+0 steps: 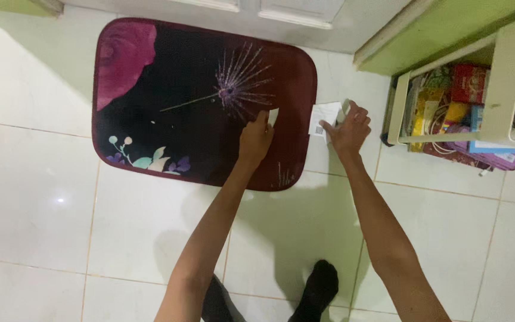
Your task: The person tidies a room by placing a cloth and a water bottle onto tables, moving a cushion onto a chair, putting a tape dispenser and papers onto a tiered shelf, and straightening a floor mat by hand.
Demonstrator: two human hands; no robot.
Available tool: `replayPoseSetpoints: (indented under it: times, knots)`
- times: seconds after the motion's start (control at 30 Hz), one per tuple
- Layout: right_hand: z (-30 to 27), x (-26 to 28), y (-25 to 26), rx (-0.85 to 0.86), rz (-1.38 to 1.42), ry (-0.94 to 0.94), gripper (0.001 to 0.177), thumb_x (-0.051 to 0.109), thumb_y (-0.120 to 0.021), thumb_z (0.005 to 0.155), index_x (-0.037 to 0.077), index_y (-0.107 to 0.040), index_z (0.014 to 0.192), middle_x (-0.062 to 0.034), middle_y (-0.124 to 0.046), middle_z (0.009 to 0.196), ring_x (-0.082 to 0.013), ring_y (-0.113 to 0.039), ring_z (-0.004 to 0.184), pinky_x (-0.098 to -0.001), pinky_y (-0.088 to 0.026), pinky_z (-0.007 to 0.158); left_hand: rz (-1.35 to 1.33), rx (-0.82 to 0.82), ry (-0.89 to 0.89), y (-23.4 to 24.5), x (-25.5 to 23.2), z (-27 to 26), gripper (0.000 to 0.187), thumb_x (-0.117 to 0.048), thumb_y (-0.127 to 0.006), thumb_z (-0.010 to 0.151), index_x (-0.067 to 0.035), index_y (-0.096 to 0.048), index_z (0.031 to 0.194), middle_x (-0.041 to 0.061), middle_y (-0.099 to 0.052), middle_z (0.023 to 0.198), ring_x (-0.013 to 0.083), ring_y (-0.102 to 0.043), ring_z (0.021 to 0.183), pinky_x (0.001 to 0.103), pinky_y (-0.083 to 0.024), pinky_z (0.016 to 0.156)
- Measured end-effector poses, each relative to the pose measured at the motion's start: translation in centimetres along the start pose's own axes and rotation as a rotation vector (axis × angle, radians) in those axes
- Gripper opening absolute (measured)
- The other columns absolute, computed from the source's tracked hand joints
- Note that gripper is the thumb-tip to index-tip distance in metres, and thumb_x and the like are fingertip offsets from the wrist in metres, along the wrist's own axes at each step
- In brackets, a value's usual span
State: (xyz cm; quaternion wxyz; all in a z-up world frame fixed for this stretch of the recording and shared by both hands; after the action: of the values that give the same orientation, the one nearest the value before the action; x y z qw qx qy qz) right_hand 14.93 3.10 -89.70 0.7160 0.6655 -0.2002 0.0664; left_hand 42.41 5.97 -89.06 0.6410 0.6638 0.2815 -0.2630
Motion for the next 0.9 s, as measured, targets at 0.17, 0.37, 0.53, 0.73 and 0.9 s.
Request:
replayPoseSetpoints:
  times: [0.17, 0.37, 0.53, 0.73, 0.9]
  knots:
    - [0.3, -4.8, -6.0, 0.193, 0.049, -0.303, 0.086, 0.039, -0.091, 0.073, 0.007, -0.046, 0.139, -0.0198, -0.057, 0.127, -0.0396, -0.053, 0.117, -0.0596, -0.041, 0.094, -0.012, 0.055, 0.064, -1.4, -0.5, -0.1, 0.023, -0.012, -0.064, 0.096, -0.003, -0.055, 0.115, 0.027, -0.068, 0.080, 0.0456, -0.069, 0.077, 0.055, -0.054, 0.065]
    - [0.9, -6.4, -7.6, 0.121, 0.174, 0.049, 0.050, 0.017, -0.073, 0.095, -0.007, -0.055, 0.135, -0.0277, -0.062, 0.122, -0.0435, -0.059, 0.117, -0.0499, -0.048, 0.101, -0.129, 0.028, -0.027, 0.5, -3.4, 0.2, 0.019, -0.009, -0.063, 0.098, -0.001, -0.056, 0.113, 0.023, -0.070, 0.079, 0.0424, -0.070, 0.075, 0.053, -0.053, 0.067]
    - [0.1, 3.0, 2.4, 0.215, 0.257, 0.169, 0.035, 0.008, -0.064, 0.099, -0.009, -0.059, 0.129, -0.0281, -0.067, 0.119, -0.0396, -0.065, 0.111, -0.0485, -0.048, 0.097, -0.252, -0.126, -0.041, 5.0, -8.4, 0.1, 0.042, -0.006, -0.060, 0.097, 0.000, -0.054, 0.138, 0.024, -0.068, 0.080, 0.0382, -0.069, 0.066, 0.047, -0.053, 0.060]
    - [-5.0, 14.6, 14.9, 0.478, 0.417, 0.007, 0.026, 0.007, -0.052, 0.101, -0.007, -0.069, 0.114, -0.0228, -0.070, 0.086, -0.0235, -0.063, 0.072, -0.0387, -0.051, 0.071, -0.407, -0.134, -0.019, 11.4, -18.0, -3.1, 0.027, -0.007, -0.059, 0.100, -0.002, -0.068, 0.124, 0.021, -0.073, 0.087, 0.0348, -0.074, 0.076, 0.039, -0.058, 0.065]
    - [-9.4, 20.4, 24.5, 0.662, 0.796, -0.228, 0.040, 0.029, -0.053, 0.114, -0.009, -0.065, 0.108, -0.0063, -0.054, 0.084, -0.0113, -0.047, 0.073, -0.0318, -0.042, 0.064, -0.387, -0.036, -0.002, 18.4, -21.5, -6.4, 0.035, -0.001, -0.058, 0.087, -0.005, -0.070, 0.120, 0.023, -0.072, 0.108, 0.0343, -0.073, 0.093, 0.042, -0.058, 0.083]
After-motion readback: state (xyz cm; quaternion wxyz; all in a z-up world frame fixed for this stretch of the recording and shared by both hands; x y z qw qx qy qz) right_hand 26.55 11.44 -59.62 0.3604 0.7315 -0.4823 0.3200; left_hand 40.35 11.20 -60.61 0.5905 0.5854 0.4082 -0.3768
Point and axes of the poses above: each hand's wrist, its own z-axis towards the middle knuckle, its own y-axis out of the back of the hand, x = y × z, the point moved 6 cm from there along z, towards the middle knuckle
